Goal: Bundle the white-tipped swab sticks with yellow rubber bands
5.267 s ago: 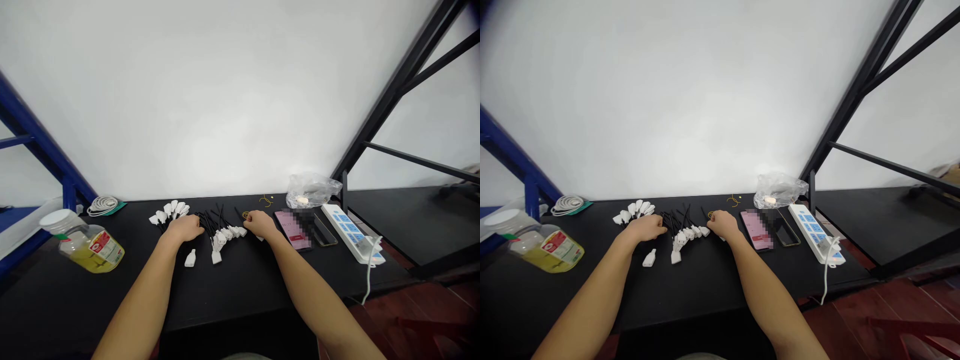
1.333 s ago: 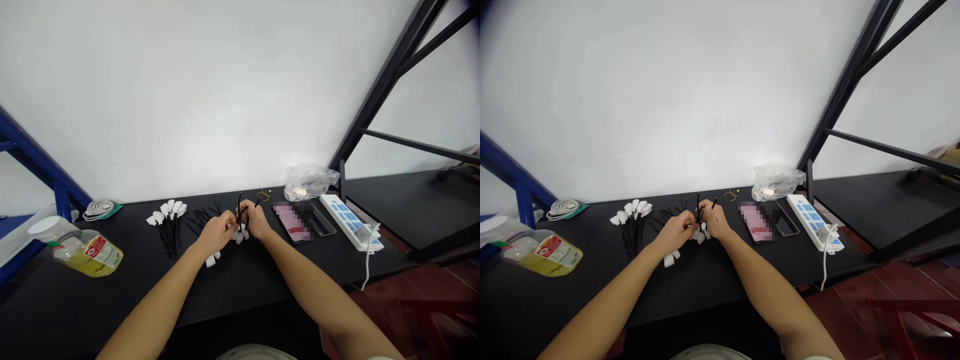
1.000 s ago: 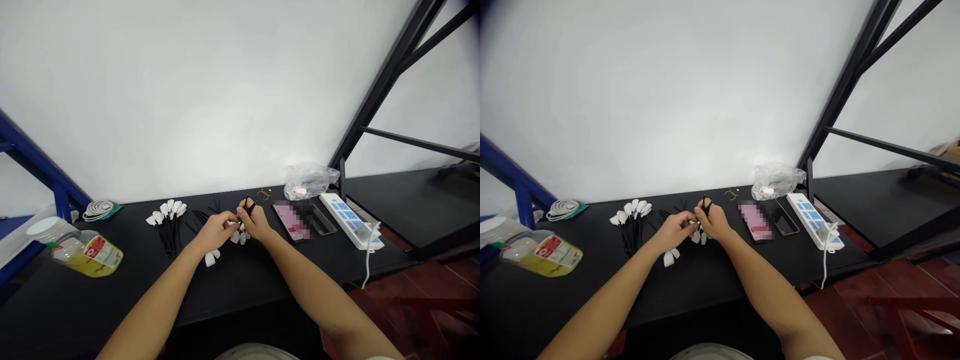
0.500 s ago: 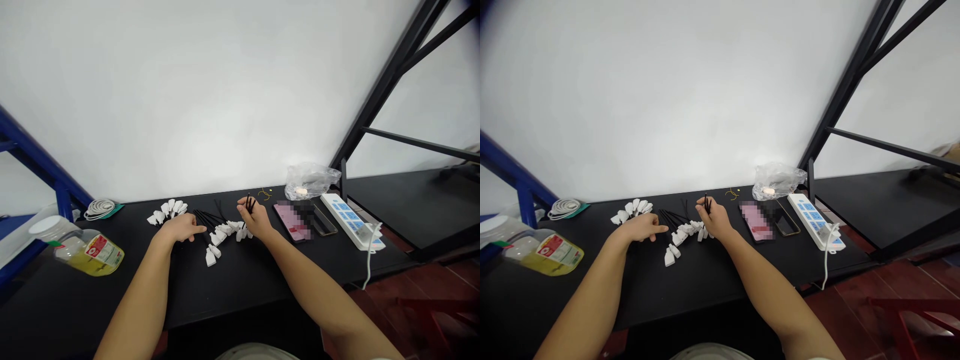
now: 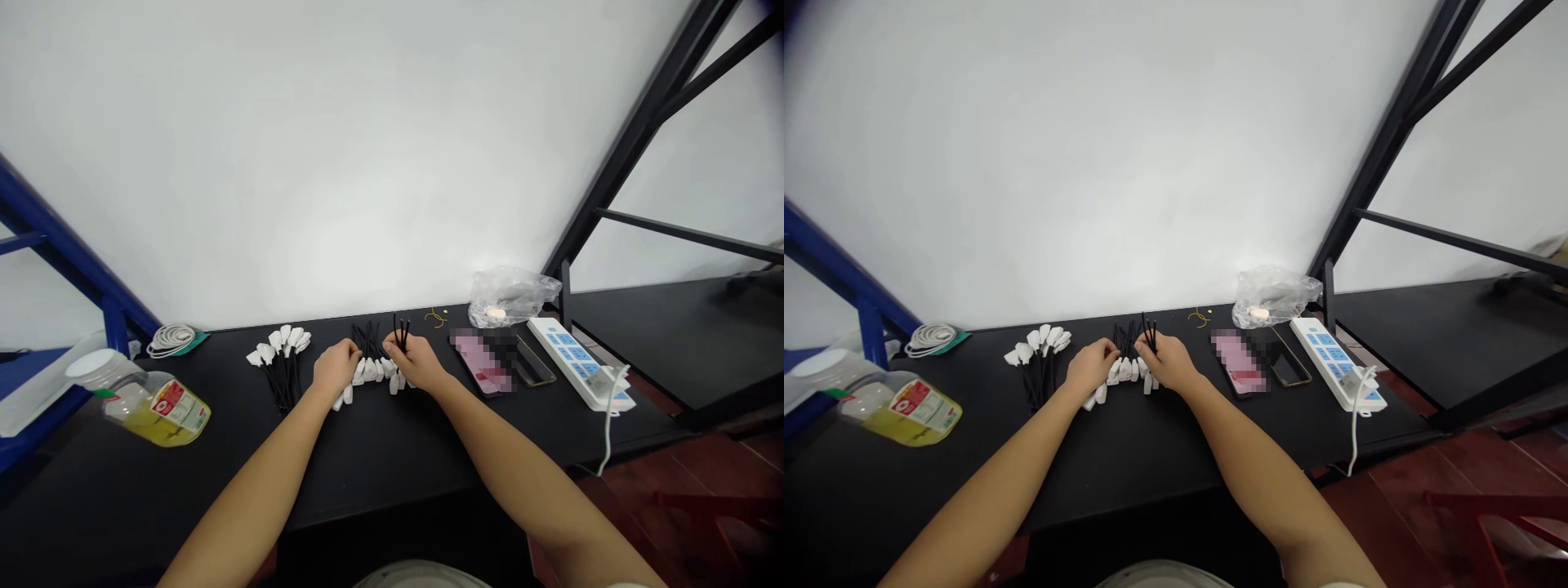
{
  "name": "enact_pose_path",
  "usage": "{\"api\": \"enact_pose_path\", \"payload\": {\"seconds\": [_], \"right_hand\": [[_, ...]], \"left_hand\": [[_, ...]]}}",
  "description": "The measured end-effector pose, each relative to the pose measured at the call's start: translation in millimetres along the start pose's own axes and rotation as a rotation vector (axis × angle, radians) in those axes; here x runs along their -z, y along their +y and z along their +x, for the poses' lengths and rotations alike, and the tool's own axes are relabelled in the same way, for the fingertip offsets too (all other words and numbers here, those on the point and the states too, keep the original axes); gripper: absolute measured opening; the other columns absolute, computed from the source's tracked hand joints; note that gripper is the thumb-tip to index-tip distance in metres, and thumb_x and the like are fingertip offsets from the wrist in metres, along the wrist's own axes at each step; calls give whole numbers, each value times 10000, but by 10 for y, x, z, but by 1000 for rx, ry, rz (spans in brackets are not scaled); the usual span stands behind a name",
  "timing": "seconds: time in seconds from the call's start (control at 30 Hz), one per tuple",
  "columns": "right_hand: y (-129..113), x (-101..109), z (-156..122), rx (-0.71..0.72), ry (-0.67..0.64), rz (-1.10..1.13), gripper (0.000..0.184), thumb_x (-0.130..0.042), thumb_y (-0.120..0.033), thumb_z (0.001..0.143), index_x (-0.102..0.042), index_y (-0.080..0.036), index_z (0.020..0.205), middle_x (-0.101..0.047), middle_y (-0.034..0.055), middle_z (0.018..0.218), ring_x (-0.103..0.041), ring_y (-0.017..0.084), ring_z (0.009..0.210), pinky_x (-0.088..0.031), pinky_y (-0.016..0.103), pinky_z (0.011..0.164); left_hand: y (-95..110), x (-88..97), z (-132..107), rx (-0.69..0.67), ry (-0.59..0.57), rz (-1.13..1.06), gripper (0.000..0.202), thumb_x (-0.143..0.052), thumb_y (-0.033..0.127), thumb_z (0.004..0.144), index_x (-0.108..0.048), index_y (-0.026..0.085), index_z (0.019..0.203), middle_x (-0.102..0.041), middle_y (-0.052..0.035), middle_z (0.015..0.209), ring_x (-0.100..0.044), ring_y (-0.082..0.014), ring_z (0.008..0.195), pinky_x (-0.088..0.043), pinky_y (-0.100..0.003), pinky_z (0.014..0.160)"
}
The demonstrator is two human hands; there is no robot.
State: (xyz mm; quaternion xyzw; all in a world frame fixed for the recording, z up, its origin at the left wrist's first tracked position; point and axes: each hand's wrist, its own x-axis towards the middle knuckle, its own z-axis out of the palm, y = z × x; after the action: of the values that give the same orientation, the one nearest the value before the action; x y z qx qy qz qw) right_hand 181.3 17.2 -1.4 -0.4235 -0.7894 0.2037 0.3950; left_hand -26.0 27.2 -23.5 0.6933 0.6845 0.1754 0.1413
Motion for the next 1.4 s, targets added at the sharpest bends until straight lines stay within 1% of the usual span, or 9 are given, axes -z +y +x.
{"api": "enact_pose_path", "payload": {"seconds": [0.17,0.27,0.37,0.43,0.67,0.77,0.97,1.2,1.4], "right_hand": [[23,0,7,-12,-11,-32,194,-490,-327,982,-625,-219,894,-642,-8,741,-607,151,685,-418,241,668],[35,0,11,-24,-7,-47,190,-499,-338,979,-623,-221,897,-648,-7,752,-616,157,699,-425,247,678],[29,1,10,-16,-10,-40,232,-464,-375,996,-616,-222,910,-652,8,782,-622,170,735,-430,262,702],[11,3,3,-1,-18,-18,265,-432,-392,1007,-612,-221,914,-646,16,786,-612,172,735,-430,267,702],[-79,8,-47,49,-51,103,381,-350,-480,1030,-611,-214,953,-588,14,692,-555,157,645,-424,260,647],[-98,16,-58,68,-39,151,408,-324,-492,1036,-604,-214,930,-585,14,692,-552,154,639,-420,265,640],[-102,12,-83,39,24,195,378,-378,-462,1026,-525,-215,780,-578,12,689,-547,153,645,-448,279,652],[-84,-7,-100,126,186,264,296,-458,-457,994,-604,-206,938,-618,25,780,-588,159,696,-480,284,670],[-127,3,-95,117,120,187,184,-583,-377,935,-632,-209,882,-630,8,722,-602,153,664,-480,271,644]], "left_hand": [[-120,-8,117,12,59,-189,221,-550,364,900,-688,217,991,-748,-70,973,-678,-239,965,-468,-308,784],[-185,46,147,-20,207,-345,234,-573,330,879,-674,192,1039,-729,-62,934,-677,-214,911,-485,-307,817],[-134,119,107,-56,383,-580,251,-573,377,882,-621,194,1046,-681,-30,908,-639,-150,692,-501,-281,696],[-16,151,35,-91,402,-750,283,-617,427,854,-568,199,1015,-652,-11,906,-588,-104,565,-484,-250,584],[393,138,-261,-160,160,-964,370,-753,456,751,-530,195,888,-616,29,709,-644,-119,547,-484,-216,515],[394,125,-279,-168,64,-986,374,-762,476,750,-559,189,878,-607,35,658,-664,-138,570,-525,-238,551],[371,59,-277,-260,-17,-960,309,-703,464,825,-608,176,887,-640,13,686,-664,-135,596,-524,-240,567],[397,4,-331,-306,-137,-954,324,-681,492,847,-618,174,860,-636,11,600,-635,-137,563,-477,-234,565],[352,172,-307,-408,-178,-717,305,-709,469,808,-691,165,800,-634,-2,674,-549,-117,580,-403,-232,545]]}}
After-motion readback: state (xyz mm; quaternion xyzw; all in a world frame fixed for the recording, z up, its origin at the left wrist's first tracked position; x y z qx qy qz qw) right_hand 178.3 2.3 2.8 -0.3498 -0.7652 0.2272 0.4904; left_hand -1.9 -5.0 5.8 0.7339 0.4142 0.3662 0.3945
